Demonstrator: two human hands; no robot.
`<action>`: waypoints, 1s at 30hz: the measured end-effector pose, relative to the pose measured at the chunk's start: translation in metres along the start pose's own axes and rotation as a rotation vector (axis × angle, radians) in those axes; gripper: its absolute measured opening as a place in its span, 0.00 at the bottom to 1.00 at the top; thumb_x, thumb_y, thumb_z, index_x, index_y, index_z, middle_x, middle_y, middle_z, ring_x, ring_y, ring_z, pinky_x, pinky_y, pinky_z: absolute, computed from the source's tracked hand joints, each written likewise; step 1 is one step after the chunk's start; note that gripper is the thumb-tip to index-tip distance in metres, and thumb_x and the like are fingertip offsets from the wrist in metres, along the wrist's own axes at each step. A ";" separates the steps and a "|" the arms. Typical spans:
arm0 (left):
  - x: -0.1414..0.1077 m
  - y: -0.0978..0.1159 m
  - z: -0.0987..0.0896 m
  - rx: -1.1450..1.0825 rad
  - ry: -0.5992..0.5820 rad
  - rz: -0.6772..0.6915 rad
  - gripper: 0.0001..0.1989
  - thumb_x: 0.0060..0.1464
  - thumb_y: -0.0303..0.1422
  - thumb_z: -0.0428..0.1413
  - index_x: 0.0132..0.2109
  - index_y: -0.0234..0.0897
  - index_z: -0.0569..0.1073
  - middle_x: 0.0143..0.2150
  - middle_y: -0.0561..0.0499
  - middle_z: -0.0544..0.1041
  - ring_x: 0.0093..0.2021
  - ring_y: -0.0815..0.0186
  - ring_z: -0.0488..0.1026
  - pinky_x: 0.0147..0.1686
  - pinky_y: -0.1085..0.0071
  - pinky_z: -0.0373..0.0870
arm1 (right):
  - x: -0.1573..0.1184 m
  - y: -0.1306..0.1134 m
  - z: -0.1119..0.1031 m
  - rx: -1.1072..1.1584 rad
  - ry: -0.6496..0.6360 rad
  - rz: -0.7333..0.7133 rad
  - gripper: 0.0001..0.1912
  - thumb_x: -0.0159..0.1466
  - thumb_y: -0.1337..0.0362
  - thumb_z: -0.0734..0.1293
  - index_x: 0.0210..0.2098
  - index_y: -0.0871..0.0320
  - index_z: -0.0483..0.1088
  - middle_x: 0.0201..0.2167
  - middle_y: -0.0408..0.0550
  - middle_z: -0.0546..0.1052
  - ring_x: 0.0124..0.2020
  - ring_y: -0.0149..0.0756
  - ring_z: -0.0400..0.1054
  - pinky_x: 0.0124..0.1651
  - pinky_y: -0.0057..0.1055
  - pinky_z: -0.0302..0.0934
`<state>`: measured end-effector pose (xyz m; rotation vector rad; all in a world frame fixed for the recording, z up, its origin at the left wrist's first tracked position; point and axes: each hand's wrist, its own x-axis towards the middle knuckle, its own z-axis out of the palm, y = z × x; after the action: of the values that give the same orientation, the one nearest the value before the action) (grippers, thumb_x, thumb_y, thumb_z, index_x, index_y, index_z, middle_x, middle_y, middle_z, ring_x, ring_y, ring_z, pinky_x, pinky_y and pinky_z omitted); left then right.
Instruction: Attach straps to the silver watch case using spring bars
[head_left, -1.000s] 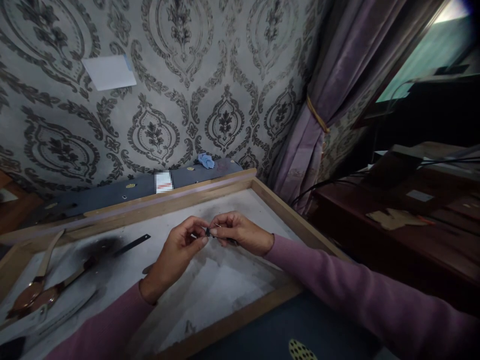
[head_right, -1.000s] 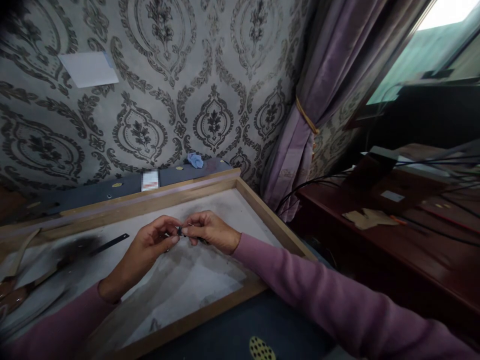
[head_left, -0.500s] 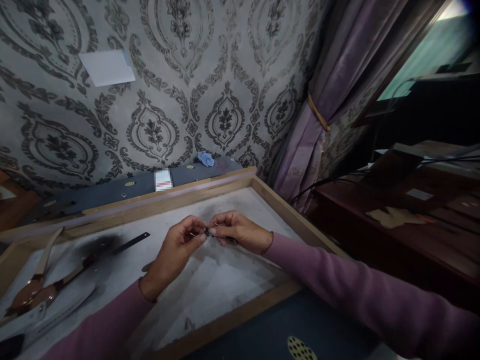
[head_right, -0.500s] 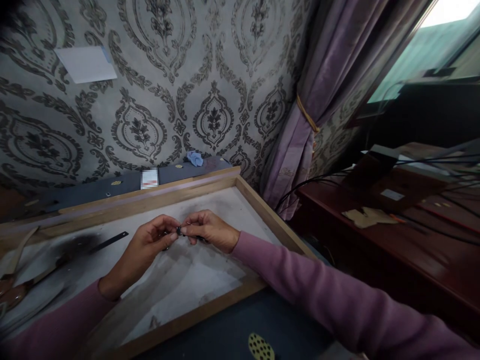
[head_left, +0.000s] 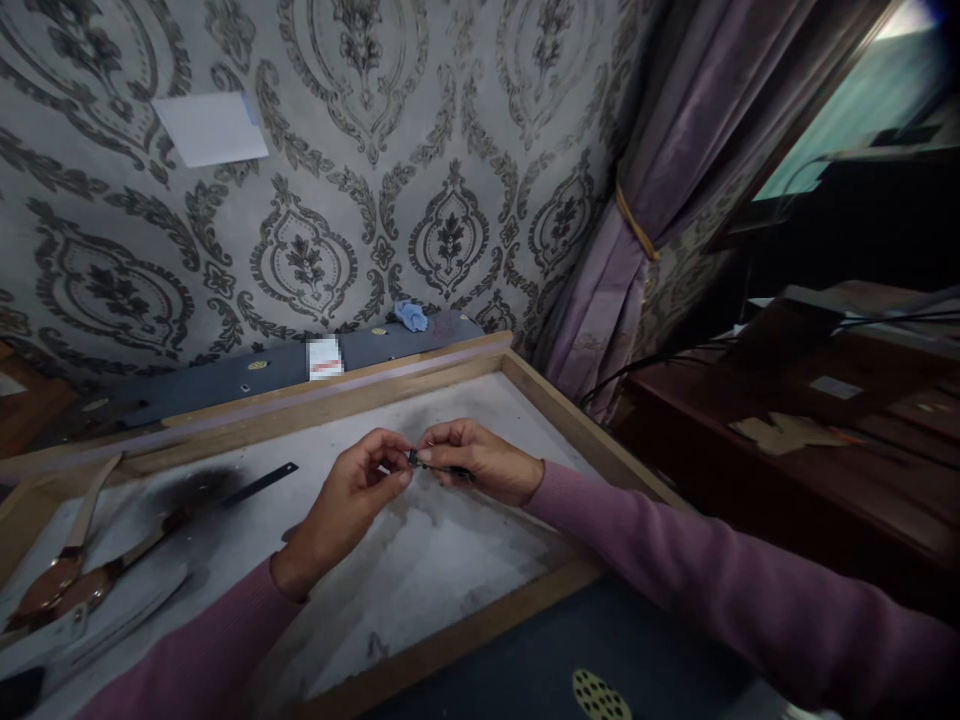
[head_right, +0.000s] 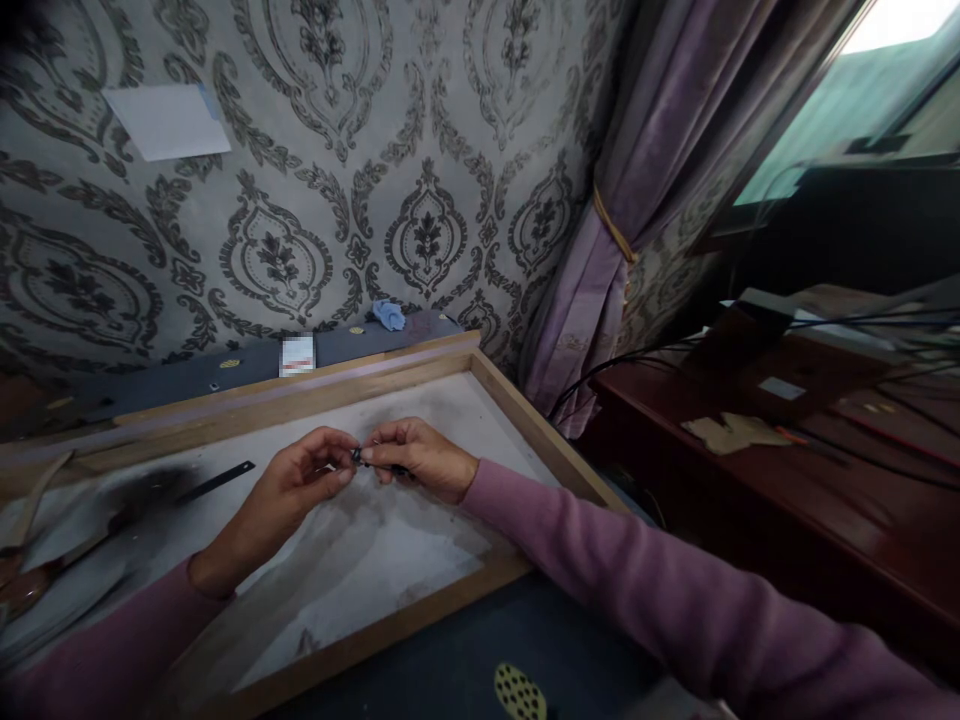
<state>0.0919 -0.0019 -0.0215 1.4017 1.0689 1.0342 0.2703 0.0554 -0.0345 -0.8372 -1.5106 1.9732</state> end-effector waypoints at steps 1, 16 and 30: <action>0.000 0.000 0.000 0.004 0.000 0.003 0.12 0.49 0.32 0.60 0.41 0.35 0.70 0.32 0.52 0.70 0.34 0.67 0.66 0.35 0.72 0.62 | 0.000 0.000 0.000 0.003 -0.003 0.001 0.12 0.53 0.58 0.70 0.27 0.61 0.68 0.12 0.35 0.66 0.12 0.21 0.48 0.16 0.24 0.35; -0.001 -0.006 -0.001 0.132 0.029 0.052 0.08 0.53 0.32 0.55 0.41 0.35 0.70 0.35 0.51 0.70 0.35 0.67 0.67 0.34 0.72 0.64 | 0.002 0.000 0.004 0.060 -0.017 0.058 0.11 0.52 0.59 0.70 0.27 0.61 0.68 0.12 0.36 0.66 0.12 0.21 0.47 0.16 0.24 0.32; -0.003 -0.006 0.000 0.135 0.024 0.050 0.08 0.53 0.32 0.55 0.40 0.35 0.69 0.35 0.51 0.70 0.35 0.67 0.67 0.34 0.71 0.63 | 0.004 0.002 0.004 0.030 0.010 0.036 0.12 0.53 0.58 0.71 0.27 0.61 0.69 0.12 0.36 0.66 0.13 0.21 0.49 0.17 0.24 0.35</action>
<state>0.0905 -0.0039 -0.0279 1.5338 1.1439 1.0328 0.2643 0.0554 -0.0367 -0.8659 -1.4660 2.0093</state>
